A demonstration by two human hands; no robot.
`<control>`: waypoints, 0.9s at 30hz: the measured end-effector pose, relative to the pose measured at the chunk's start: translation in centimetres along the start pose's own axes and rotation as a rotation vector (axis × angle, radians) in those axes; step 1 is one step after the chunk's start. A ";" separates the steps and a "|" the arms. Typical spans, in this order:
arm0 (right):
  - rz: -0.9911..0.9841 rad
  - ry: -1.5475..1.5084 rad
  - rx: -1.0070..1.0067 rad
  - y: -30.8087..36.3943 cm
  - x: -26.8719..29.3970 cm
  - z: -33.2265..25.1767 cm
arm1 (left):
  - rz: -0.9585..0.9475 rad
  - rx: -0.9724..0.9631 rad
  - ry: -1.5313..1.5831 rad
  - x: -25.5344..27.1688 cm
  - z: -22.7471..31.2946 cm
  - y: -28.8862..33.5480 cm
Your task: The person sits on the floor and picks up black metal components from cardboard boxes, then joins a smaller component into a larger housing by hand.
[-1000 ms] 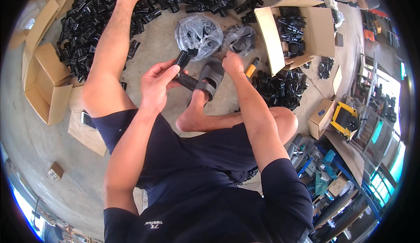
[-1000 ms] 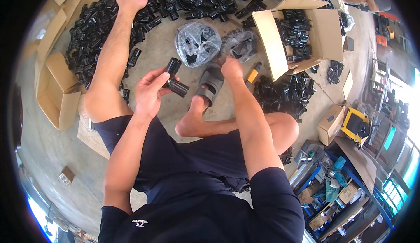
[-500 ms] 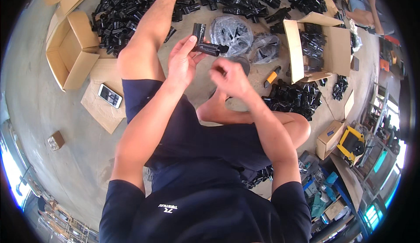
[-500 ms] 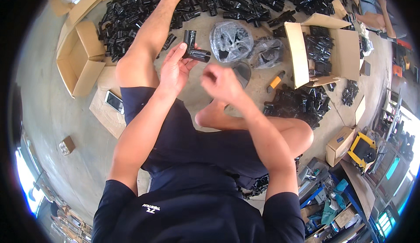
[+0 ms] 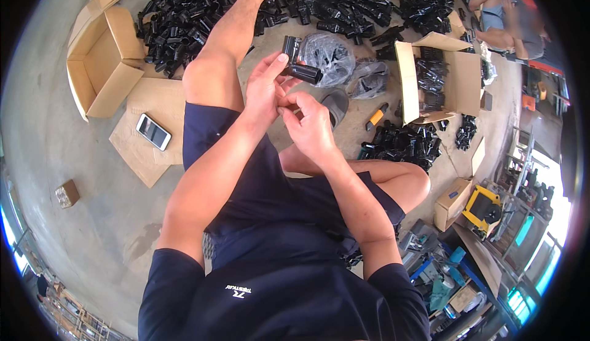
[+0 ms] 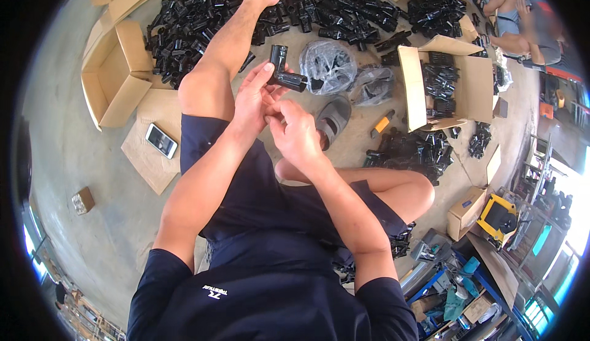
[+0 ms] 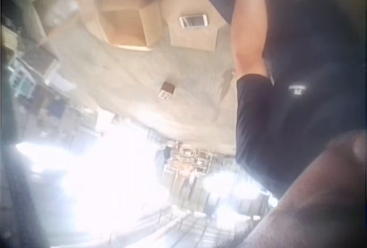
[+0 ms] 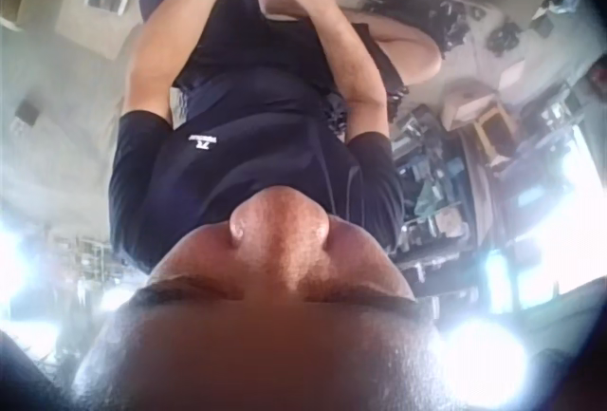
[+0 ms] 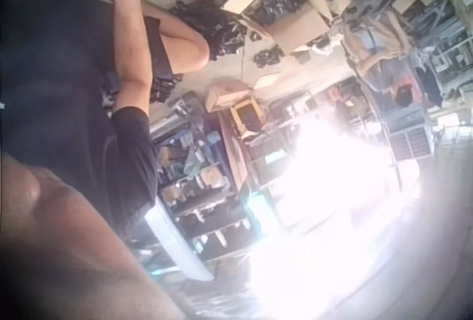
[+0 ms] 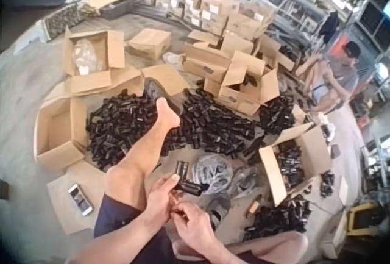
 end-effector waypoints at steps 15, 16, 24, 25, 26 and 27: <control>0.249 -0.189 -0.316 -1.1 8.3 2.5 | -0.012 -0.006 -0.038 -0.2 -0.9 -0.2; 0.238 -0.185 -0.333 -1.7 8.9 3.0 | -0.025 -0.007 -0.049 -0.4 -1.0 -0.3; 0.197 -0.257 -0.395 -4.9 7.0 6.3 | -0.040 -0.028 -0.136 -0.4 -1.3 -0.7; 0.189 -0.314 -0.428 -4.9 6.4 6.9 | -0.034 -0.037 -0.150 -0.2 -1.4 -0.8; 0.181 -0.371 -0.460 -4.9 5.8 7.5 | -0.028 -0.046 -0.165 0.0 -1.4 -1.0; 0.174 -0.428 -0.492 -4.9 5.1 8.1 | -0.023 -0.054 -0.180 0.2 -1.5 -1.1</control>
Point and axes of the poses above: each hand's wrist, its own y-axis away from the middle knuckle, its own x-axis out of the back of the hand, z = x × y, the point moved 10 cm from there along -y, towards the middle knuckle, and after that the axes turned 15 degrees about y, right-handed, at the moved point
